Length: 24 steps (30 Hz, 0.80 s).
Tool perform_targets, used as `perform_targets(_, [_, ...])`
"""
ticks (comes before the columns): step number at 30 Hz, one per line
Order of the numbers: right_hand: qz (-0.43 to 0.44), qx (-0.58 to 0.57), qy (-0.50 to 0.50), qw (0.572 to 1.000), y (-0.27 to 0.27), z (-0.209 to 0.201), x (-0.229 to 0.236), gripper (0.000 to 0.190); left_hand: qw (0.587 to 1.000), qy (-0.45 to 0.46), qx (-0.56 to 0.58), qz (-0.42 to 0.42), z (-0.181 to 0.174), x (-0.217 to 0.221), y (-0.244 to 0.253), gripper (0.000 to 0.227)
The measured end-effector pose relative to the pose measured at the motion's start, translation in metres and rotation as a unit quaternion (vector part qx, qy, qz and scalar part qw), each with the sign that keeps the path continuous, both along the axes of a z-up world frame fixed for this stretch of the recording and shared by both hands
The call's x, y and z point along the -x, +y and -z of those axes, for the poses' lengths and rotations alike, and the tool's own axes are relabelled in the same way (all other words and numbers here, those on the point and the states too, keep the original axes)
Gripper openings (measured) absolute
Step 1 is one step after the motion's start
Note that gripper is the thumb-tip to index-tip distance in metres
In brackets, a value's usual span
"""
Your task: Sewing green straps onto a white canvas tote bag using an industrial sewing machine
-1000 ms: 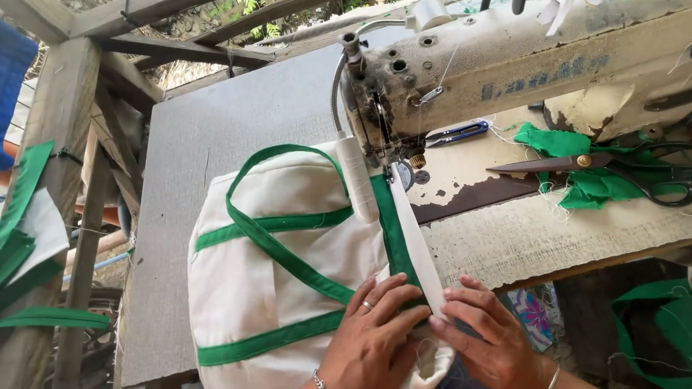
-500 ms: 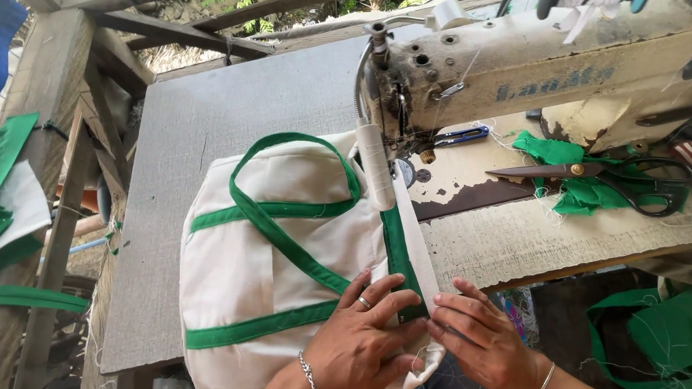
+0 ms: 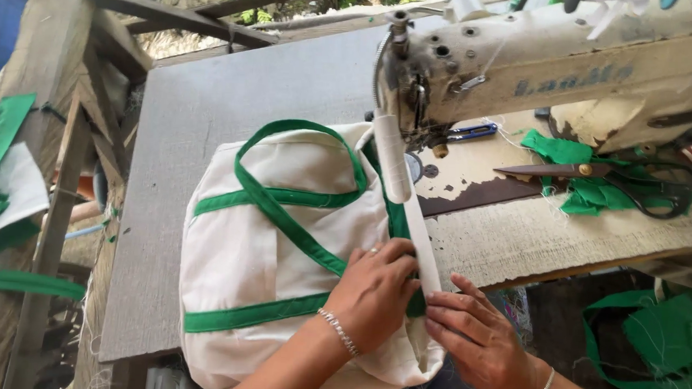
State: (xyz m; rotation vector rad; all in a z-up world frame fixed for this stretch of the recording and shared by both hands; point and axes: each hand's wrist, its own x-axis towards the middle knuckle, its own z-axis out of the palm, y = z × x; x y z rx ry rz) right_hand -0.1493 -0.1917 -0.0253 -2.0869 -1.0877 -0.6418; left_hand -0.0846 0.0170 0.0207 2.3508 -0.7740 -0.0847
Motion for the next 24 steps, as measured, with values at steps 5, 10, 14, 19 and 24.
perform_targets(5, [0.043,0.014,-0.006,0.999,-0.01,0.003,0.006,0.024,0.992,-0.034,-0.067,0.099,-0.008,0.001,0.005,0.036])
perform_targets(10, [0.007,0.036,0.005,0.999,-0.013,0.004,0.0,0.026,0.989,-0.085,-0.089,0.081,-0.008,0.022,0.0,0.034])
perform_targets(14, [0.002,0.057,-0.003,0.998,-0.015,0.0,-0.003,0.027,0.987,-0.151,-0.008,0.045,-0.013,0.044,0.001,0.013])
perform_targets(19, [0.001,0.049,0.007,0.999,-0.014,0.006,0.0,0.029,0.97,-0.231,-0.02,0.073,0.008,0.082,0.006,0.052])
perform_targets(24, [0.004,0.018,0.02,1.0,-0.009,0.008,0.0,0.023,0.968,-0.233,-0.071,0.06,0.012,0.097,0.004,0.026])
